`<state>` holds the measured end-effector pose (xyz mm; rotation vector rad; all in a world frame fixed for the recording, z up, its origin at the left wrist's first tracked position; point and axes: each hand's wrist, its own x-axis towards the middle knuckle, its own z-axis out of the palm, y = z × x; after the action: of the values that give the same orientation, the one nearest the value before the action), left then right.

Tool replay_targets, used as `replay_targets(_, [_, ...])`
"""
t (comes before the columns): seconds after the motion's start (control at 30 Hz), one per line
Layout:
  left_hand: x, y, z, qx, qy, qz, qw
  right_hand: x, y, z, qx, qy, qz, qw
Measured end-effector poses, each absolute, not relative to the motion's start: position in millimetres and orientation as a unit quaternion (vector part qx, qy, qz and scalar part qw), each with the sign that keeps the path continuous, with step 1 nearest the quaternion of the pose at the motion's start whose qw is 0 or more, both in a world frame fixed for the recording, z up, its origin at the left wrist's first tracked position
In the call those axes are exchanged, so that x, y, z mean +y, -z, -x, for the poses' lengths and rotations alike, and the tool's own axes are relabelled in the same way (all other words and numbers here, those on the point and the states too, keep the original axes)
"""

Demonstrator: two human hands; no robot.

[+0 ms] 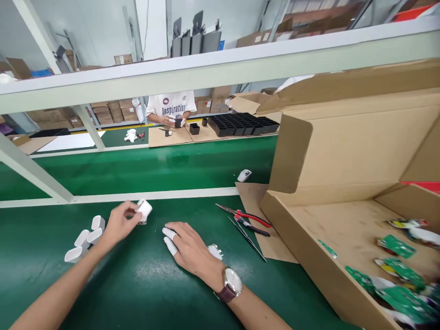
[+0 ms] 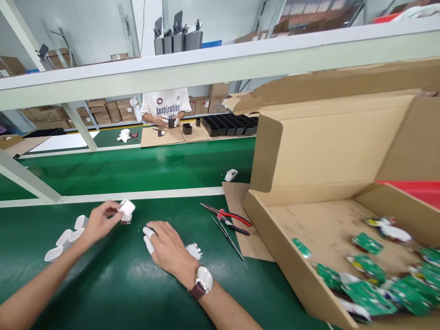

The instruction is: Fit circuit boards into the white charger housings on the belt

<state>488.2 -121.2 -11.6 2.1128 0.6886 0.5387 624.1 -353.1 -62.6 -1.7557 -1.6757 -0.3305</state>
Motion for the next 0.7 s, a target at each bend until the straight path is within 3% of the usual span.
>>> replay_targets(0.03, [-99, 8, -500, 0.285, -0.219, -0.887, 0.289, -353, 64, -623, -0.647, 0.124, 0.675, 0.333])
replay_targets(0.13, [-33, 1, -528, 0.338, -0.224, -0.894, 0.190, -353, 69, -622, -0.658, 0.119, 0.671, 0.320])
replay_targets(0.33, [16, -11, -510, 0.331, -0.183, -0.907, 0.187, -342, 64, -629, -0.668, 0.105, 0.681, 0.280])
replay_targets(0.53, [-31, -36, -415, 0.234, -0.121, -0.954, 0.145, -276, 53, -635, -0.732, 0.051, 0.642, 0.223])
replay_targets(0.7, [-64, -12, -352, 0.201, -0.084, -0.975, 0.051, -249, 63, -632, -0.754, 0.030, 0.621, 0.211])
